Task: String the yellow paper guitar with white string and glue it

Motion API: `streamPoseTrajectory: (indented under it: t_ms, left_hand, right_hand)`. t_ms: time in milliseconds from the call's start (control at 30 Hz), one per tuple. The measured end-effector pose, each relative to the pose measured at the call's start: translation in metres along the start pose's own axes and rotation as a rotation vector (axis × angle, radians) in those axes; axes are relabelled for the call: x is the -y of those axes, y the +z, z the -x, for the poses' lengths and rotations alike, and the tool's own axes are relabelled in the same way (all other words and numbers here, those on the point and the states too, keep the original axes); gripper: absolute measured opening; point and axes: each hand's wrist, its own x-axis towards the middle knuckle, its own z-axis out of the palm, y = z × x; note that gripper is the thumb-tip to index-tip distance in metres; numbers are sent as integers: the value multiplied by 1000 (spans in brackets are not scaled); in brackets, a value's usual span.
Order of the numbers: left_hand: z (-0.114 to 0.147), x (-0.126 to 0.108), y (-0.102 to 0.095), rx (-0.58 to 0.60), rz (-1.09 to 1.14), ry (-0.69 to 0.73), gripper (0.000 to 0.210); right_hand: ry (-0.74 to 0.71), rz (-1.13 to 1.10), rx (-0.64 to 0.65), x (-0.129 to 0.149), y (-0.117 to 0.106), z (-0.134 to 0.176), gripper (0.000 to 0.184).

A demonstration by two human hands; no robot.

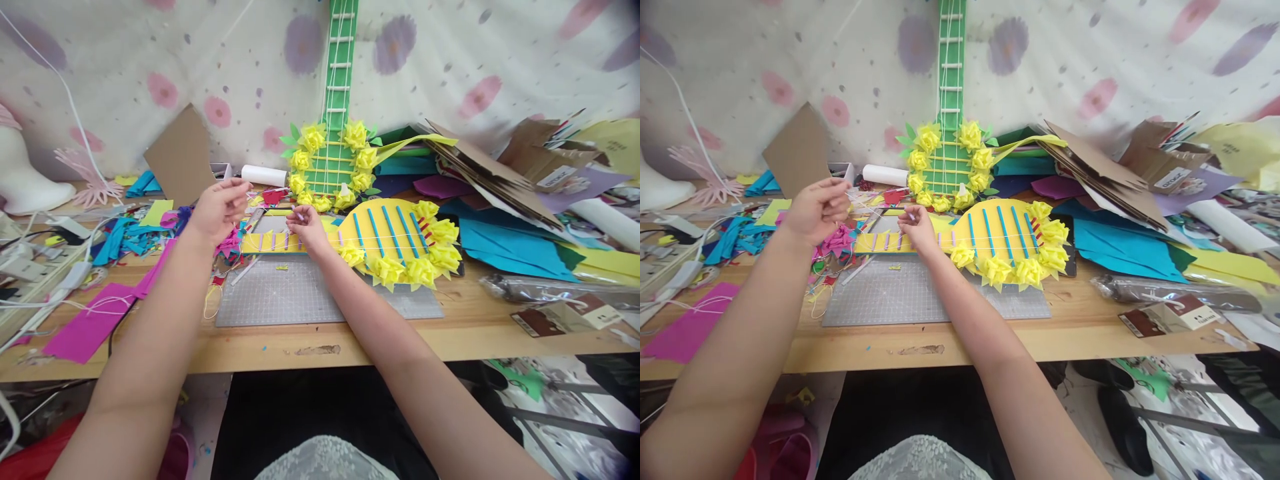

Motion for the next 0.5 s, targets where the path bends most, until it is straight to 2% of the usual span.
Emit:
streamPoseTrajectory:
  t_ms: [67,133,200,300,367,433,500]
  left_hand:
    - [5,-9,-8,87,363,-10,9]
    - [9,-8,-13,146,699,2,15]
    - [9,0,-12,144,845,13,22]
    - [3,22,-2,21,715,-72,28]
    - [0,41,9,-93,530,-157,19]
    - [-1,61,21,-142,352,-131,7]
    - [3,81,32,-182,265,-49,4]
  right_hand:
    - [-16,13,26,-1,1,1,33]
    - [-39,49,45,-2,2,2,32]
    - [-100,126,68,0,1,3,31]
    - [-252,299,104,5,-2,4,32]
    - [-357,421,105,10,-4,8,36]
    - [-442,544,82,14,-7,14,39]
    - [-510,665,25,17,-9,22,38]
